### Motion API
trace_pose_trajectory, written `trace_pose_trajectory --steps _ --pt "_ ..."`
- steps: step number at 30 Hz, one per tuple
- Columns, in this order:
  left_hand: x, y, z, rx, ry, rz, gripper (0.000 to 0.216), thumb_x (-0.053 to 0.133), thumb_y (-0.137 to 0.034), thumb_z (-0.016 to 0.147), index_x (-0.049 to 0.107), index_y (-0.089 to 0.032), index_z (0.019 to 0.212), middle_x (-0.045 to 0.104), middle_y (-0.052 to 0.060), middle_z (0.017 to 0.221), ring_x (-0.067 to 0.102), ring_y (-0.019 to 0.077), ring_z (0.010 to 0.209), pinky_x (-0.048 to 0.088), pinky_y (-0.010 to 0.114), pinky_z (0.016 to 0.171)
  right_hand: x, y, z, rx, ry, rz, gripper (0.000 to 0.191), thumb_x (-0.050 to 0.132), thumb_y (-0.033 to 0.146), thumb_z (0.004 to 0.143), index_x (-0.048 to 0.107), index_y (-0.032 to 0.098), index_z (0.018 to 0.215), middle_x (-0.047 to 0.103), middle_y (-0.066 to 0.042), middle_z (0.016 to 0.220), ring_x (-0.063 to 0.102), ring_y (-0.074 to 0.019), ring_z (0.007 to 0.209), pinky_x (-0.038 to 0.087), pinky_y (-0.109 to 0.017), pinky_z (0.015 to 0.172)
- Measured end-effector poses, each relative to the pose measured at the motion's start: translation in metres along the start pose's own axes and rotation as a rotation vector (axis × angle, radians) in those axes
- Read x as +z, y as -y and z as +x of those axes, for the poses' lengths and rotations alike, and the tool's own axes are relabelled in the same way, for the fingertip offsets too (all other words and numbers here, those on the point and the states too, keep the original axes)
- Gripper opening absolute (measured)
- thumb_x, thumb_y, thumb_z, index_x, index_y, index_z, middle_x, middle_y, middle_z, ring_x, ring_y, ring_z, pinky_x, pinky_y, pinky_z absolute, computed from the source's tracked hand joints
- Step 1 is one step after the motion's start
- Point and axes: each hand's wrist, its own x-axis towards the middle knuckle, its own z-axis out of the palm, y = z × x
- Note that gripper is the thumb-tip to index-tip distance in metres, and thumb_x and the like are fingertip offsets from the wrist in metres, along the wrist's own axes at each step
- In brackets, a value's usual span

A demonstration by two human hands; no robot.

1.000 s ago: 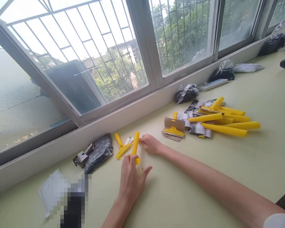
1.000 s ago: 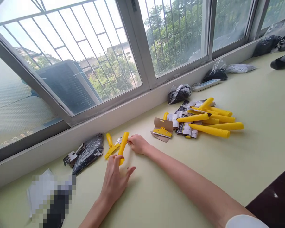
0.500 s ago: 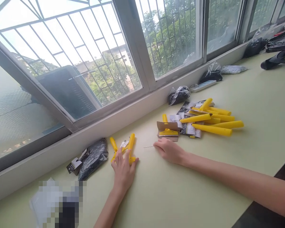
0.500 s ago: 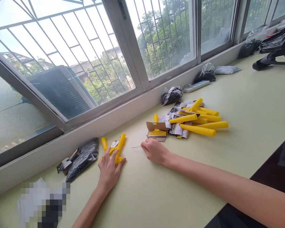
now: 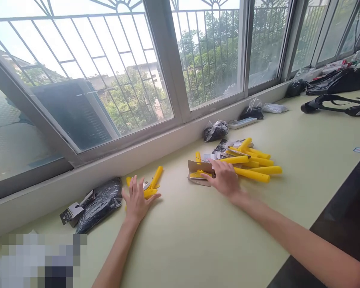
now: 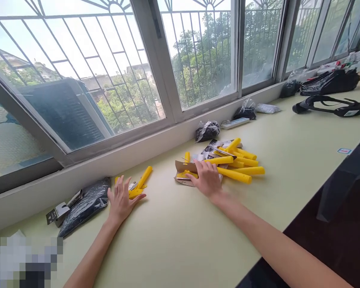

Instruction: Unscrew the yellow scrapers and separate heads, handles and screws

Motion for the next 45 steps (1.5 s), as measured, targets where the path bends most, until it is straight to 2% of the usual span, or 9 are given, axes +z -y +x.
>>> trace_pose_trajectory --steps 3,6,11,13,16,23,33,41,45 --pt "-0.009 -0.008 -0.006 0.119 -0.131 -0.144 0.074 0.067 -0.063 0.084 0.046 -0.021 0.142 0.041 0.021 0.156 0.036 0.0379 0.145 0.021 0.064 0.117 0.011 -0.014 0.011 0.115 0.028 0.013 0.034 0.066 0.044 0.092 0.068 0.013 0.107 0.071 -0.013 0.089 0.061 -0.0283 0.084 0.036 -0.037 0.078" --pt "-0.019 -0.033 -0.016 0.155 -0.190 -0.348 0.036 0.062 -0.047 0.094 0.058 -0.023 0.120 0.064 0.013 0.128 0.057 0.0318 0.122 0.040 0.053 0.106 0.022 -0.010 0.010 0.107 0.059 0.080 0.034 0.057 0.041 0.097 0.059 0.019 0.070 0.063 -0.003 0.063 0.054 -0.0190 0.060 0.035 -0.032 0.069" --pt "-0.024 -0.102 -0.035 0.071 0.014 -0.741 0.019 0.050 -0.036 0.101 0.061 -0.022 0.105 0.066 0.004 0.090 0.060 0.0189 0.075 0.052 0.033 0.072 0.028 0.020 -0.008 0.021 0.091 0.249 0.042 0.050 0.042 0.099 0.042 0.022 0.064 0.056 0.002 0.057 0.049 -0.0145 0.054 0.034 -0.026 0.056" --pt "-0.026 -0.124 -0.040 0.021 0.065 -0.821 0.019 0.048 -0.034 0.101 0.062 -0.022 0.108 0.067 0.005 0.092 0.060 0.0184 0.074 0.052 0.032 0.069 0.027 0.033 -0.019 -0.005 0.103 0.321 0.043 0.049 0.043 0.099 0.040 0.022 0.063 0.055 0.002 0.057 0.047 -0.0140 0.055 0.034 -0.025 0.055" --pt "-0.030 -0.141 -0.042 0.065 0.066 -0.690 0.030 0.065 -0.032 0.091 0.063 -0.023 0.119 0.064 0.012 0.122 0.061 0.0279 0.108 0.052 0.044 0.090 0.025 0.049 -0.034 -0.037 0.156 0.435 0.041 0.050 0.041 0.099 0.040 0.022 0.064 0.053 0.002 0.057 0.046 -0.0146 0.056 0.033 -0.025 0.055" --pt "-0.037 -0.140 -0.045 0.127 0.142 -0.526 0.046 0.070 -0.046 0.082 0.059 -0.021 0.119 0.065 0.013 0.120 0.057 0.0343 0.114 0.039 0.057 0.101 0.023 0.049 -0.041 -0.086 0.163 0.375 0.037 0.050 0.039 0.098 0.043 0.022 0.066 0.057 -0.001 0.059 0.050 -0.0188 0.063 0.037 -0.027 0.061" --pt "-0.053 -0.143 -0.054 0.171 0.147 -0.657 0.045 0.070 -0.023 0.069 0.049 -0.022 0.109 0.059 0.011 0.111 0.052 0.0311 0.107 0.043 0.049 0.094 0.030 0.025 -0.025 -0.001 0.067 0.161 0.035 0.052 0.039 0.097 0.049 0.022 0.067 0.059 0.000 0.059 0.048 -0.0170 0.056 0.034 -0.029 0.065" --pt "-0.056 -0.139 -0.059 0.095 0.206 -0.692 0.039 0.070 -0.026 0.071 0.049 -0.022 0.103 0.061 0.010 0.108 0.055 0.0311 0.101 0.045 0.049 0.088 0.021 0.046 -0.031 -0.446 0.007 0.063 0.033 0.047 0.023 0.099 0.054 0.020 0.067 0.059 -0.002 0.061 0.048 -0.0172 0.060 0.033 -0.031 0.073" --pt "-0.053 -0.139 -0.060 0.050 0.186 -0.677 0.040 0.070 -0.027 0.070 0.048 -0.022 0.103 0.062 0.010 0.107 0.056 0.0308 0.099 0.044 0.050 0.088 0.022 0.051 -0.033 -0.467 0.002 0.084 0.033 0.050 0.021 0.098 0.052 0.020 0.065 0.057 0.000 0.058 0.045 -0.0158 0.057 0.032 -0.029 0.069"
